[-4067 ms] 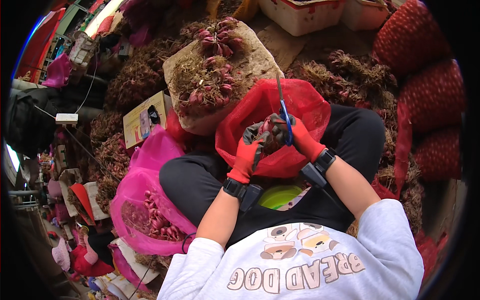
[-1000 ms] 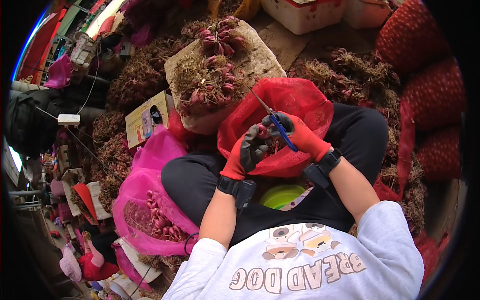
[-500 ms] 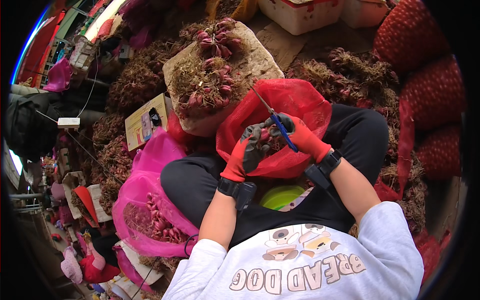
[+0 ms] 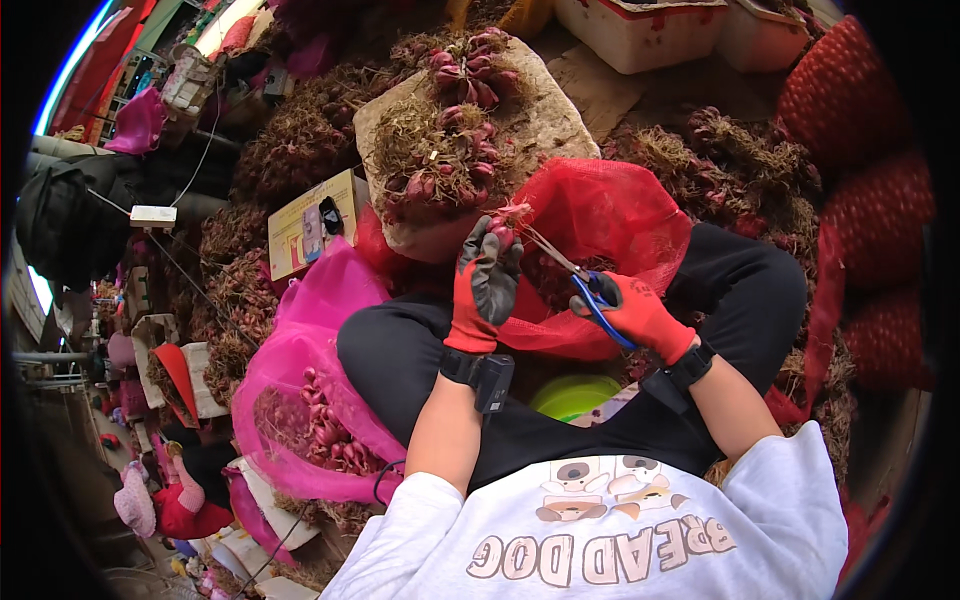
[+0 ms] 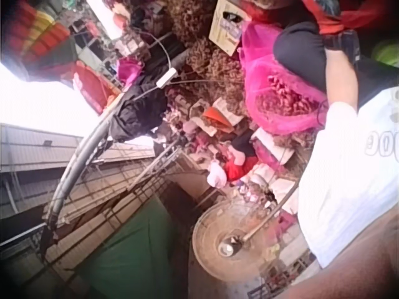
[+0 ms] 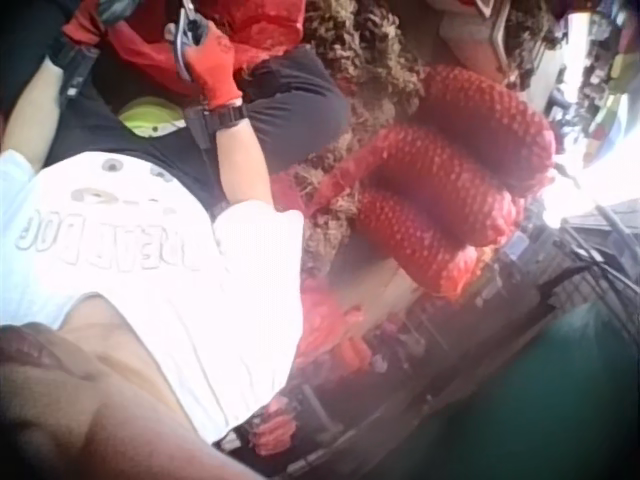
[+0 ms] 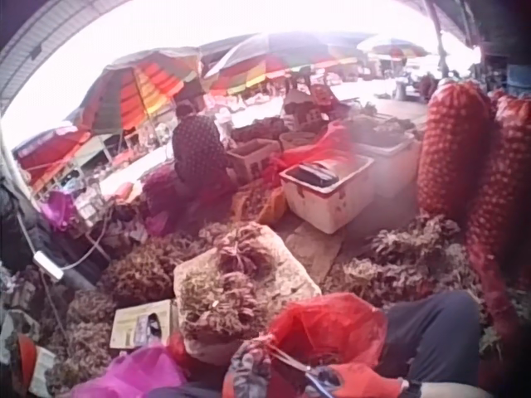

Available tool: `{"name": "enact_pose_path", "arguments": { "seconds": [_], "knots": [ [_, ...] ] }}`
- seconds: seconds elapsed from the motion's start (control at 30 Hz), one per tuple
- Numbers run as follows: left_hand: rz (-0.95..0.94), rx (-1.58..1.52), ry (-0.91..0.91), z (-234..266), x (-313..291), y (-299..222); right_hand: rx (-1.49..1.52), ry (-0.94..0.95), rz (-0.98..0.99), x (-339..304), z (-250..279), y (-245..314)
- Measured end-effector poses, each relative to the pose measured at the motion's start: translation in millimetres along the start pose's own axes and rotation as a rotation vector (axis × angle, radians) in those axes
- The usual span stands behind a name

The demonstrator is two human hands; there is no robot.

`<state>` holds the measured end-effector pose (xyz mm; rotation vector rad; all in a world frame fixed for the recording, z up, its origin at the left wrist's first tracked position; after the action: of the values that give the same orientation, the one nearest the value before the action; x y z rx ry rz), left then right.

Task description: Trim roots and stems of shallots using scissors and sort them into mesh bags.

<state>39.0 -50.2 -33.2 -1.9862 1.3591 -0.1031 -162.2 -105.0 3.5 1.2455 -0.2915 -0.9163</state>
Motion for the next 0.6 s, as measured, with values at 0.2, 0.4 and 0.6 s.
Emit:
{"name": "enact_pose_path", "arguments": {
  "seconds": [0.2, 0.4, 0.6],
  "knots": [
    [0.130, 0.056, 0.157, -7.2, -9.2, 25.0, -0.136, -0.059, 0.059, 8.5, -3.7, 0.8],
    [0.117, -0.098, 0.180, 4.8, -3.2, 29.6, -0.228, 0.087, 0.038, 7.4, -12.1, -0.1],
    [0.154, 0.058, 0.196, -10.8, -7.9, 31.8, 0.083, 0.052, -0.006, 7.2, -13.5, -5.7]
  ]
}}
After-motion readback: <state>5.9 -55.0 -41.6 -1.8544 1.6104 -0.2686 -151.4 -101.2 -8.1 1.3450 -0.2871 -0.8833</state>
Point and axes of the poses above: each hand's wrist, its own x-axis towards the middle knuckle, its own z-axis out of the back of the hand, y = z × x, the point moved 6 cm from there along x, towards the middle knuckle, and after that the axes turned 8 degrees about -y, right-handed, at the moved point
